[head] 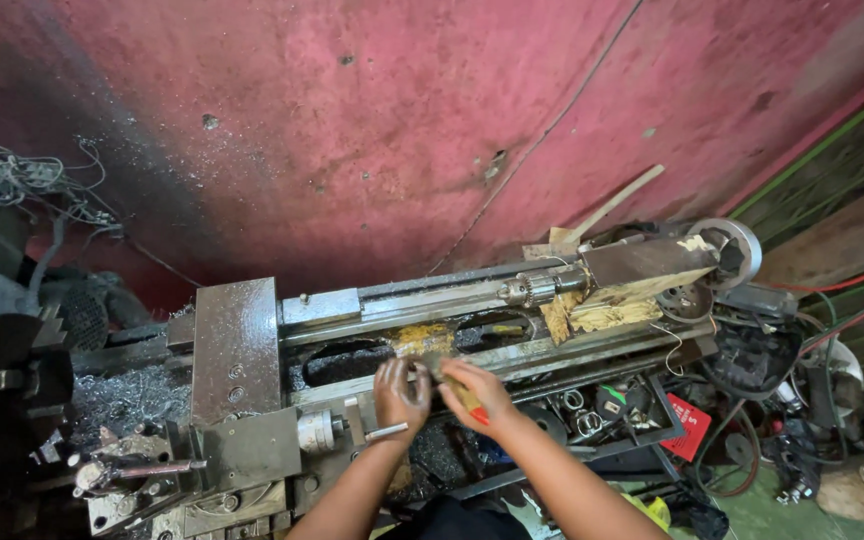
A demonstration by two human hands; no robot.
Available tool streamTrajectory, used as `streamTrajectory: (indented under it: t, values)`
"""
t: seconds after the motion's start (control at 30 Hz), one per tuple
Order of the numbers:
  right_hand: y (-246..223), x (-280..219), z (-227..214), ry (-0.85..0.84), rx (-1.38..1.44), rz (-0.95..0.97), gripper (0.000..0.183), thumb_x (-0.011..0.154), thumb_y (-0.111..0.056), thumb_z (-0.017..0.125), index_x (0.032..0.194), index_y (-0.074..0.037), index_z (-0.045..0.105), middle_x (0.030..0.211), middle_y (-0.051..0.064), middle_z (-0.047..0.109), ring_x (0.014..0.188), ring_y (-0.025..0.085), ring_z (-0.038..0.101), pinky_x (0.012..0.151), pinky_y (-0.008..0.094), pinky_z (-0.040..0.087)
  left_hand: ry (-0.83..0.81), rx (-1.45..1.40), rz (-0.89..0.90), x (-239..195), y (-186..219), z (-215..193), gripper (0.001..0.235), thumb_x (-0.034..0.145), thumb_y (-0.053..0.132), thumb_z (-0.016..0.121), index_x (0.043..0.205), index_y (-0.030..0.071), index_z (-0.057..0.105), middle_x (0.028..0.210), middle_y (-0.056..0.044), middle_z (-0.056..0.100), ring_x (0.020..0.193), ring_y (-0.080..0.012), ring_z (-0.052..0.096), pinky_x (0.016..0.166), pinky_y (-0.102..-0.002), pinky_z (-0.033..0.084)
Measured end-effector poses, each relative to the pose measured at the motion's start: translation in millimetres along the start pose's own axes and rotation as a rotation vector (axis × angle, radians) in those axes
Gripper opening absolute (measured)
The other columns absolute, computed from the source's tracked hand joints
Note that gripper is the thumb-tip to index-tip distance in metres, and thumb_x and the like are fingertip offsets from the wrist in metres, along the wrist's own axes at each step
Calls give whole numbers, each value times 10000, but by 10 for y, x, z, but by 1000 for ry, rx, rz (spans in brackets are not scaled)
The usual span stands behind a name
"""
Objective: Cleaning metal shavings from a lathe using a small brush
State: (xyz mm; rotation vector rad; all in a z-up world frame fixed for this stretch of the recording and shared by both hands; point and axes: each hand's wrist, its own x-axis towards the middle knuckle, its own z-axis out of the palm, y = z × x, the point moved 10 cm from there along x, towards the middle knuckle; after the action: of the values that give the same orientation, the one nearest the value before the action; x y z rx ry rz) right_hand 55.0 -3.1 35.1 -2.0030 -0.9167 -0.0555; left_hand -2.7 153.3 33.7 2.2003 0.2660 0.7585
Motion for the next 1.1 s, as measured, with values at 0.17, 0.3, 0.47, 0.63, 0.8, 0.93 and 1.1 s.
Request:
streamTrajectory:
  t: [0.17, 0.3, 0.47, 0.63, 0.8, 0.93, 1.1]
  values:
    - [-68, 46, 254, -152, 39, -71, 259, 873, -181, 721, 1098, -66, 773, 1140, 147, 774, 1075, 378, 716, 1005, 452, 528, 53, -94, -41, 51, 90, -115, 245, 977, 105, 494, 1177, 94, 636, 1044, -149, 666, 1066, -393, 648, 967, -479, 515]
    - [117, 44, 403, -239, 33, -56, 284, 865, -249, 725, 1092, -85, 771, 1108, 138, 775, 1049, 382, 718, 999, 460, 540, -2, -53, 7, 28, 104, -2, 276, 993, 87, 501, 1240, 40, 615, 1149, -204, 656, 1173, -442, 614, 1040, -522, 488]
    - [194, 27, -1, -98, 61, -1, 263, 873, -200, 726, 1058, -22, 787, 1101, 196, 779, 1058, 400, 720, 972, 461, 559, -190, 175, 77, -67, 119, 273, 428, 928, 228, 618, 1297, 13, 642, 1294, -233, 664, 1271, -403, 599, 1131, -497, 404]
    - [384, -172, -223, -94, -6, 272, 373, 906, -193, 696, 1236, -19, 708, 1327, 189, 686, 1238, 302, 675, 1106, 395, 516, -699, 489, 161, -297, -63, 844, 761, 1004, 633, 334, 1572, 127, 312, 1597, -134, 374, 1507, -341, 304, 1244, -470, 175]
    - [423, -234, -433, 56, 45, 289, 351, 876, -197, 725, 1183, -29, 755, 1271, 172, 733, 1203, 266, 708, 1094, 361, 523, -577, 163, 301, -209, 457, 590, 284, 955, 240, 639, 1234, 251, 693, 1032, -62, 777, 792, -284, 754, 532, -431, 617]
    - [324, -238, -524, 144, 81, 215, 325, 885, -199, 728, 1142, -4, 761, 1237, 176, 750, 1164, 252, 729, 1057, 341, 537, -414, 2, 253, -110, 424, 396, 324, 855, 502, 730, 1082, 280, 793, 1078, 1, 801, 936, -253, 773, 753, -425, 615]
    - [262, -175, -365, 85, 26, 146, 345, 858, -146, 748, 1181, -23, 746, 1240, 182, 742, 1160, 283, 730, 1069, 368, 544, -215, -336, 196, 57, 602, 15, 201, 810, 331, 818, 887, 154, 762, 851, -26, 787, 703, -203, 738, 653, -352, 589]
